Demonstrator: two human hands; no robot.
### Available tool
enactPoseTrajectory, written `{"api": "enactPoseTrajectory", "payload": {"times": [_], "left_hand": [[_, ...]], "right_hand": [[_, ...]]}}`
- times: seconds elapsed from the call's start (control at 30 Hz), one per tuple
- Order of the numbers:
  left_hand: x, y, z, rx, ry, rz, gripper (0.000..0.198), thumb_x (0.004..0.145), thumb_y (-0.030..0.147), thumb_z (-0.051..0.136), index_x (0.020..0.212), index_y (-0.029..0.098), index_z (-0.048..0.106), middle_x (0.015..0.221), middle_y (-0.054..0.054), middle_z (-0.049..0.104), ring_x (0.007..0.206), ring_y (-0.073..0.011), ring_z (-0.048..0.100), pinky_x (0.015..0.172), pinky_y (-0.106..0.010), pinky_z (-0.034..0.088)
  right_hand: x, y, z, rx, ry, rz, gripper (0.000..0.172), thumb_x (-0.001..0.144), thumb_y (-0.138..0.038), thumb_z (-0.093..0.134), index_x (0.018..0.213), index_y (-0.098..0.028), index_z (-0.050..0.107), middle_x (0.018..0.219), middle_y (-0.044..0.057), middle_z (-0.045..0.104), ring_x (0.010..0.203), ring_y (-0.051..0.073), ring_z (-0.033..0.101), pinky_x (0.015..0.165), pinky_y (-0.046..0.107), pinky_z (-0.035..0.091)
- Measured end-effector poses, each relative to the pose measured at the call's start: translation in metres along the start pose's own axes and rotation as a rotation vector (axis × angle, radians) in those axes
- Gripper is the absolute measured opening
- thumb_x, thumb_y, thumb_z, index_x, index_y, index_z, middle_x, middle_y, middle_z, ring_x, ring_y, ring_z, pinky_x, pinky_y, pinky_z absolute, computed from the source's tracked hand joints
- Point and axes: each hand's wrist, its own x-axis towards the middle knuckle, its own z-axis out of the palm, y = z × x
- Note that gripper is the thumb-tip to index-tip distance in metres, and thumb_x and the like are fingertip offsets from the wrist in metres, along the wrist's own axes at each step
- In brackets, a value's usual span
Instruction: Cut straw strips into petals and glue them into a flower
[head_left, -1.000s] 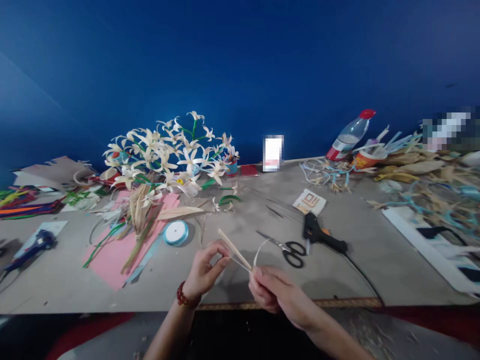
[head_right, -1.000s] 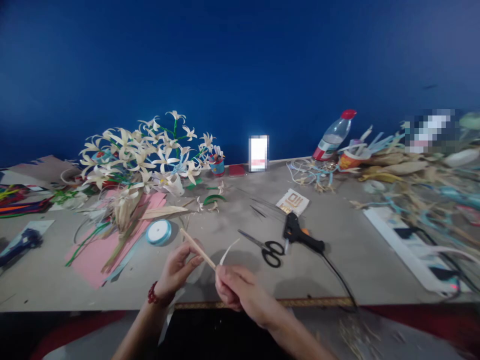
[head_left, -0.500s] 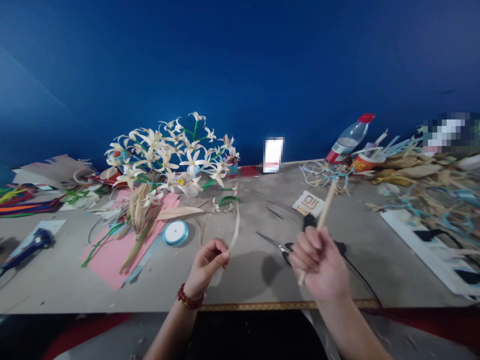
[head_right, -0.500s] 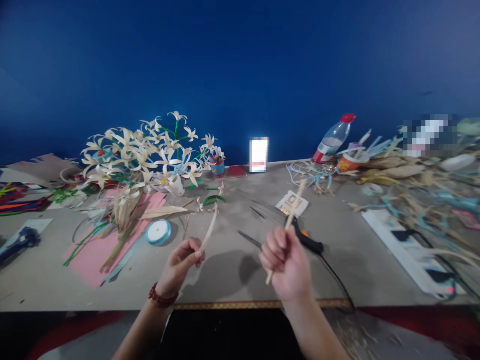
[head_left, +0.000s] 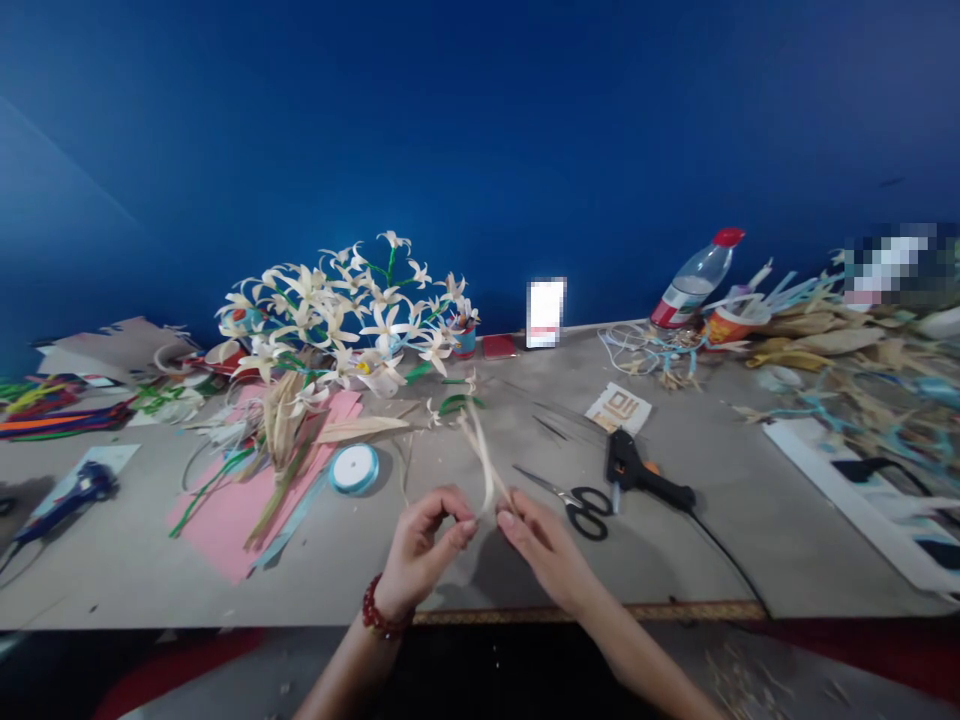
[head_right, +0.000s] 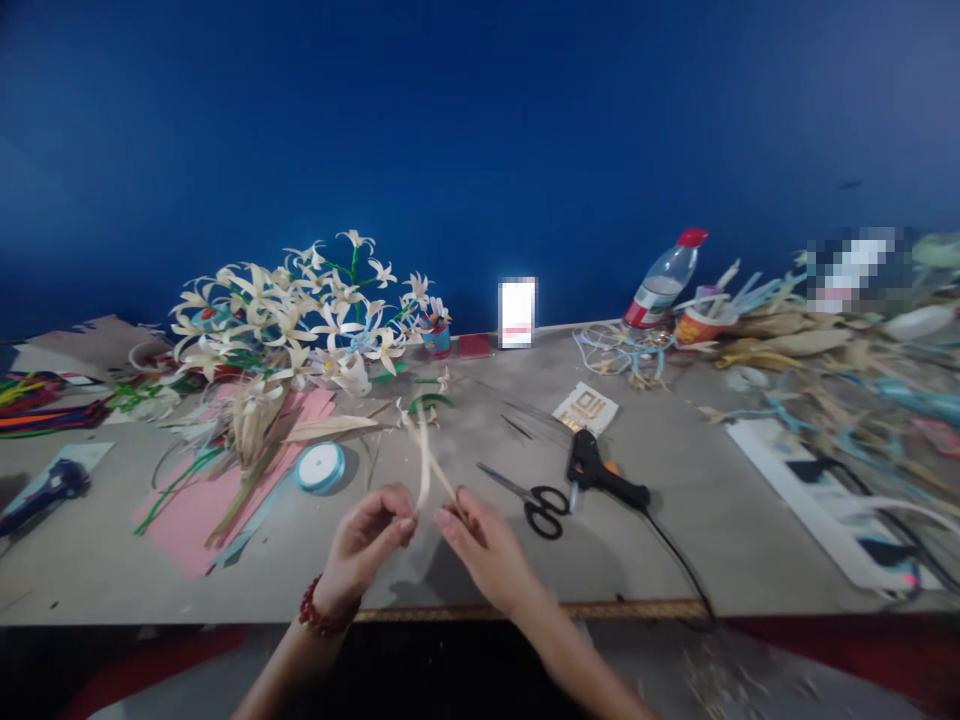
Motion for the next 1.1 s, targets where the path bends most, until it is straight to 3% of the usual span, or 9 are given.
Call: {"api": "enactPoseTrajectory", "payload": {"times": [0.07, 0.2, 0.3, 0.43, 0.63, 0.87, 1.1], "left_hand": [[0.001, 0.004, -0.002, 0.000, -0.001, 0.061, 0.009, 0.088, 0.021, 0.061, 0.080, 0.016, 0.059, 0.073, -0.001, 0.057, 0.070, -0.0135, 0.052, 0.066, -0.025, 0.041], [0.005, 0.008, -0.001, 0.089, -0.013, 0.058, 0.009, 0.086, 0.020, 0.063, 0.078, 0.016, 0.060, 0.073, -0.002, 0.060, 0.071, -0.0141, 0.055, 0.068, -0.025, 0.043], [0.008, 0.006, 0.001, 0.169, -0.027, -0.005, 0.012, 0.085, 0.022, 0.065, 0.076, 0.015, 0.061, 0.074, -0.003, 0.064, 0.071, -0.0146, 0.058, 0.069, -0.025, 0.044], [0.008, 0.003, 0.002, 0.178, -0.051, -0.028, 0.016, 0.084, 0.026, 0.066, 0.074, 0.015, 0.061, 0.072, -0.003, 0.064, 0.070, -0.0154, 0.058, 0.069, -0.026, 0.045], [0.006, 0.004, -0.002, 0.251, -0.074, -0.012, 0.014, 0.086, 0.026, 0.063, 0.077, 0.016, 0.061, 0.073, -0.003, 0.063, 0.071, -0.0160, 0.057, 0.070, -0.027, 0.044], [0.004, -0.005, -0.005, 0.259, -0.107, 0.032, 0.010, 0.086, 0.025, 0.063, 0.081, 0.016, 0.064, 0.076, -0.004, 0.064, 0.074, -0.0166, 0.057, 0.071, -0.026, 0.044], [0.006, -0.014, -0.014, 0.242, -0.092, -0.012, 0.017, 0.087, 0.030, 0.061, 0.078, 0.015, 0.062, 0.074, -0.004, 0.063, 0.072, -0.0162, 0.056, 0.071, -0.027, 0.043]], "right_hand": [[-0.001, 0.004, -0.005, 0.037, 0.039, 0.004, 0.044, 0.092, -0.059, 0.043, 0.071, -0.020, 0.045, 0.064, -0.005, 0.034, 0.059, 0.012, 0.033, 0.055, 0.023, 0.031], [-0.007, 0.000, -0.004, 0.049, -0.142, 0.002, 0.047, 0.091, -0.062, 0.043, 0.081, -0.018, 0.055, 0.066, -0.004, 0.038, 0.061, 0.012, 0.036, 0.056, 0.024, 0.033], [-0.009, -0.009, 0.001, 0.007, -0.195, -0.016, 0.046, 0.093, -0.058, 0.041, 0.088, -0.017, 0.060, 0.069, -0.002, 0.049, 0.063, 0.013, 0.042, 0.060, 0.024, 0.037], [-0.005, -0.018, 0.003, -0.178, -0.184, -0.051, 0.044, 0.097, -0.050, 0.039, 0.078, -0.017, 0.061, 0.069, 0.000, 0.056, 0.065, 0.015, 0.049, 0.062, 0.024, 0.037], [-0.002, -0.018, 0.004, -0.190, -0.174, -0.037, 0.049, 0.098, -0.050, 0.033, 0.063, -0.019, 0.046, 0.061, -0.002, 0.043, 0.058, 0.013, 0.041, 0.054, 0.024, 0.031], [-0.006, -0.014, 0.004, 0.241, -0.308, 0.167, 0.055, 0.090, -0.067, 0.039, 0.061, -0.021, 0.039, 0.054, -0.006, 0.033, 0.048, 0.009, 0.026, 0.046, 0.023, 0.020], [-0.015, -0.022, -0.002, 0.609, -0.404, 0.397, 0.055, 0.083, -0.068, 0.052, 0.060, -0.020, 0.038, 0.049, -0.010, 0.028, 0.041, 0.004, 0.013, 0.039, 0.021, 0.007]]}}
